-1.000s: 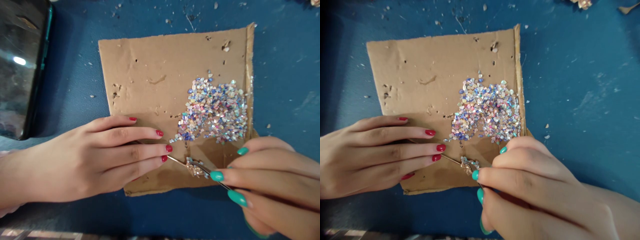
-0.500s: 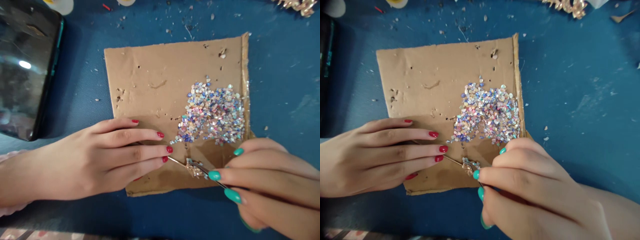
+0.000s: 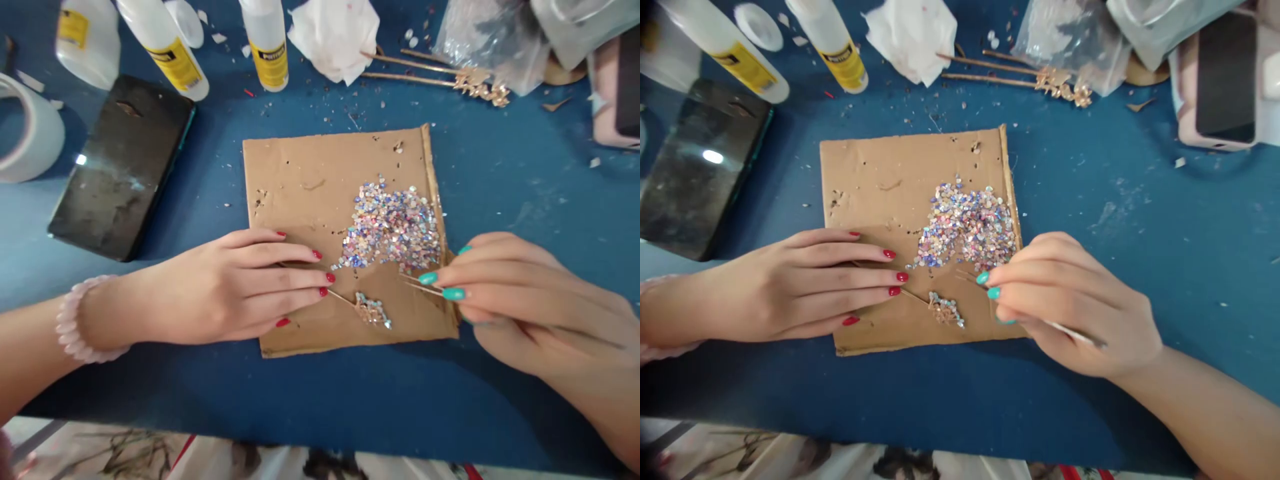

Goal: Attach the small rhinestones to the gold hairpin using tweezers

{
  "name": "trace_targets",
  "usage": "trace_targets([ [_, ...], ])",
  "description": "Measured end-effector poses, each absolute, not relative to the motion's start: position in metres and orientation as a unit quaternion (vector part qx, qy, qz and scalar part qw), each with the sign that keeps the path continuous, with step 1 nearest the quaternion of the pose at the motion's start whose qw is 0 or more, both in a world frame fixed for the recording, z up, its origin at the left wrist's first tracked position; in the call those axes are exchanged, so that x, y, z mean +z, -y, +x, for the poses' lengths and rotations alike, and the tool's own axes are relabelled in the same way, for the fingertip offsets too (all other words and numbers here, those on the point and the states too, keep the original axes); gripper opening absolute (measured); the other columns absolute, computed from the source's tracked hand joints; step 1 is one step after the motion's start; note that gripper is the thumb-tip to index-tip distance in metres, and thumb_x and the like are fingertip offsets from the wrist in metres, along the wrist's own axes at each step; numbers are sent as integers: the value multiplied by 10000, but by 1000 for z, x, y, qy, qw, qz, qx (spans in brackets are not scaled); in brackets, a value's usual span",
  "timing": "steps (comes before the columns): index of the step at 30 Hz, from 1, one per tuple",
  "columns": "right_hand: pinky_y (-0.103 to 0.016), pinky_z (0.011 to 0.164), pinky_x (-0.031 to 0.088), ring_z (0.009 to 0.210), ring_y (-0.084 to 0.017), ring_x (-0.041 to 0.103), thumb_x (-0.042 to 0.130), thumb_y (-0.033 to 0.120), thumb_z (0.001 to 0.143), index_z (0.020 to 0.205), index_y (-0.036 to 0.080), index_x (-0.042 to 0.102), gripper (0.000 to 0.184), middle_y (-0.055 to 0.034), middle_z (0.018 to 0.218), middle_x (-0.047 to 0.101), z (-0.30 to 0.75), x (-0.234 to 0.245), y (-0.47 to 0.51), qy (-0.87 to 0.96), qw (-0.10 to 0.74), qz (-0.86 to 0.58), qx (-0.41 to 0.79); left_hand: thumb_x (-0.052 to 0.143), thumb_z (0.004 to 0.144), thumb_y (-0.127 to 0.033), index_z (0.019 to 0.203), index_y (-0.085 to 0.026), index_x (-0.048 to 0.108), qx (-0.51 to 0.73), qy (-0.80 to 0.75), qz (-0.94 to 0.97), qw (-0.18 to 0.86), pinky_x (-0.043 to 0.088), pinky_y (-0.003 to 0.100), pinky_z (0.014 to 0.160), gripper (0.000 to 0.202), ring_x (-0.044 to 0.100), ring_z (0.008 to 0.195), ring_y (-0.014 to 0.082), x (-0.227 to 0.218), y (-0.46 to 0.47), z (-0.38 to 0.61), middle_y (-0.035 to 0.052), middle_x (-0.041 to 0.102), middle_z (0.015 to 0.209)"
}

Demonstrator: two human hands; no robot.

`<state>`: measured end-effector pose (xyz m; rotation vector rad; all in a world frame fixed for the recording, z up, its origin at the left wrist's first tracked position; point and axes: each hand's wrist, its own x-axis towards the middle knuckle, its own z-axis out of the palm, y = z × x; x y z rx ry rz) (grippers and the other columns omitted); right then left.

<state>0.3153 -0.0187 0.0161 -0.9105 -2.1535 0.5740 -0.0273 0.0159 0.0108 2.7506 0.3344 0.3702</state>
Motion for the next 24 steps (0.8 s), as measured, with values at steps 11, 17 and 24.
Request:
trace_targets([
  [11,-354,712,596,758,-174,736,638,148,929,933,246,706,120,-21,841,786,319,2,6,852,431,-265,134,471,1056,-231,1418,-201,560,143,-100,976,128,369,383,1248,374,551,1402,222,4,-16,-30,65,667,1413],
  [17,-344,706,592,754,-174,729,651,129,914,969,241,705,136,-30,836,786,319,3,9,851,447,-240,135,491,1034,-237,1380,-205,588,139,-117,979,91,429,407,1196,361,536,1398,266,3,-15,-32,98,626,1454],
  [24,-332,708,590,784,-174,711,649,88,902,989,238,698,181,-32,841,768,324,-2,8,833,461,-259,162,608,976,-410,1547,-205,408,118,-262,954,85,337,631,1232,638,315,1538,396,1,-8,-36,172,404,1625],
])
